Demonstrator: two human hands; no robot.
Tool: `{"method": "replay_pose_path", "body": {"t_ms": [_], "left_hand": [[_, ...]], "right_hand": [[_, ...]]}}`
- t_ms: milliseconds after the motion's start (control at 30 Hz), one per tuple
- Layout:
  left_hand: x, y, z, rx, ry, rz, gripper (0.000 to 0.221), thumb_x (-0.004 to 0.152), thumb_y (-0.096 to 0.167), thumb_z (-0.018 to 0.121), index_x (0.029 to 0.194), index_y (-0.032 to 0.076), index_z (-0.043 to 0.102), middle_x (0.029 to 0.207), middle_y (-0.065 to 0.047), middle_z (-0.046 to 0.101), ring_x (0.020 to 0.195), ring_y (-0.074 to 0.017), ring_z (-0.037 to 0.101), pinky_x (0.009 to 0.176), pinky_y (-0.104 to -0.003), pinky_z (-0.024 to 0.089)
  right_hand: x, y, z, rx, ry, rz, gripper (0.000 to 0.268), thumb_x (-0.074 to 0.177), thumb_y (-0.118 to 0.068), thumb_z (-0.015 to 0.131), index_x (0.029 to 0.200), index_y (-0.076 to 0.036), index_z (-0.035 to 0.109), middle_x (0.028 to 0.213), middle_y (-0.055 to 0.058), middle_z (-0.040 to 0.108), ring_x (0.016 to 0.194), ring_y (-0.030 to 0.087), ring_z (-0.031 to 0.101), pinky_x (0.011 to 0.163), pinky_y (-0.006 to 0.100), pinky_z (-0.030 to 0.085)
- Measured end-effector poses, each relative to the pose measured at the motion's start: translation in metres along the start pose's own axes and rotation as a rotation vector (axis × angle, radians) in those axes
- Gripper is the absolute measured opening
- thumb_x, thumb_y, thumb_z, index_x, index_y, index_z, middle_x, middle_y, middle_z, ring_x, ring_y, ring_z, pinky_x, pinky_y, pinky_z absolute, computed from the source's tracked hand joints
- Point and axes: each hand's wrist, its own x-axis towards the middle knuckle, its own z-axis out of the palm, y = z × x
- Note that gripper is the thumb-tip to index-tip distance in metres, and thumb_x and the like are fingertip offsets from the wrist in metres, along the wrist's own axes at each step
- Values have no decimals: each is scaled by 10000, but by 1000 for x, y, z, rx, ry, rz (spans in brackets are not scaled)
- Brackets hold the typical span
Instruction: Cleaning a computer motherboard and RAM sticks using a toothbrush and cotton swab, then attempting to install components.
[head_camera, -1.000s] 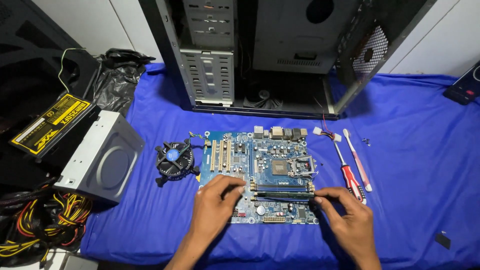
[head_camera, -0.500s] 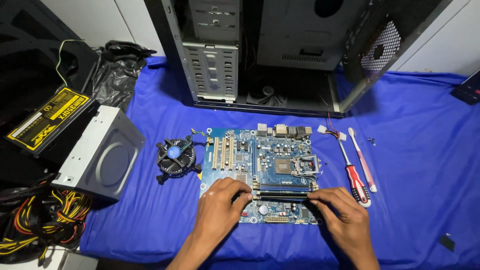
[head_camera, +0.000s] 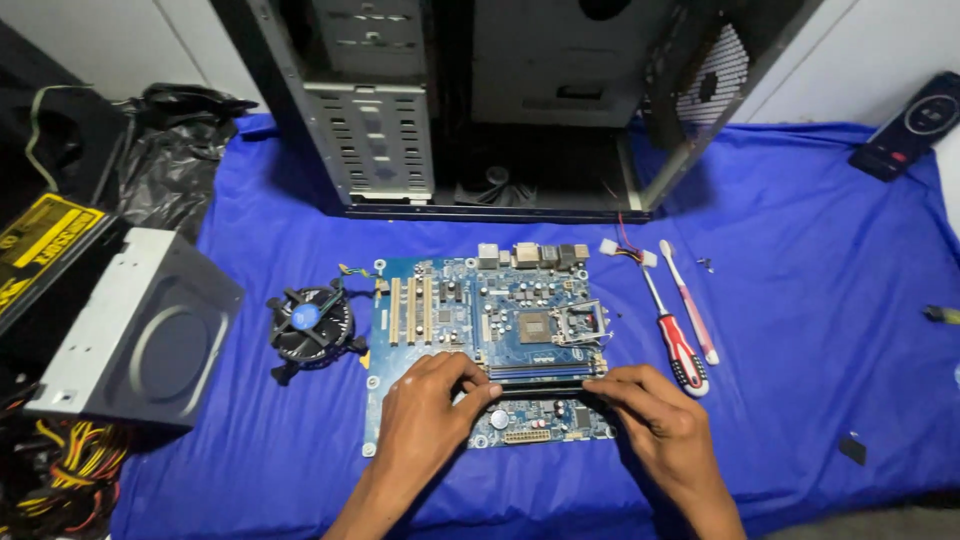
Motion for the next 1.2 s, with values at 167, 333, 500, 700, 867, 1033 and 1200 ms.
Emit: {"method": "replay_pose_path", "body": {"t_ms": [167,333,500,700,867,1033,1200], "left_hand": [[1,5,0,4,-18,-75,201,864,416,776,787,250,695,833,90,749,845,-142,670,670,-376,486],[2,8,-3,3,-46,-120,212,866,425,780,779,255,688,832,98,743,846,-130,667,675,-369,481],[3,6,0,-4,-53,-79,124,904,390,718,865,271,715,875,128,760,898,-140,678,692,-388,503],[-1,4,0,-79,-17,-7,83,896,337,722,867,260,734,830,122,751,865,-130,674,690,-354,499],[-1,2,0,-88,6,36,57,887,300,726,875,246,742,842,109,762,861,-124,680,711,-336,504],[-2,-2,0,-101,10,55,93,895,324,729,886,235,752,843,102,754,843,-121,669,700,-328,503],[-5,-3,-4,-112,64,-19,191,890,398,737,843,213,746,855,80,749,742,-117,670,667,-330,502]], "right_hand": [[6,1,-13,64,-60,195,265,864,-32,693,1050,-167,825,1015,-8,818,952,122,786,886,212,569],[15,2,-14,186,-47,459,135,818,-72,780,902,-116,875,924,8,868,895,114,807,877,223,589],[18,-4,-14,29,-39,250,163,785,-49,800,916,-143,826,907,-30,817,864,109,787,834,227,595],[15,-12,-14,0,26,218,82,832,-91,769,898,-132,793,884,-36,813,842,90,778,835,222,578],[18,-9,-11,-9,22,227,72,810,-122,802,880,-139,794,860,-57,818,816,72,781,810,215,590],[15,-2,-8,-68,19,184,111,788,-111,823,884,-128,770,853,-52,801,793,76,770,793,220,603],[18,-4,-10,139,43,772,87,856,-119,785,937,-115,819,815,-16,787,730,75,662,742,208,505]]}}
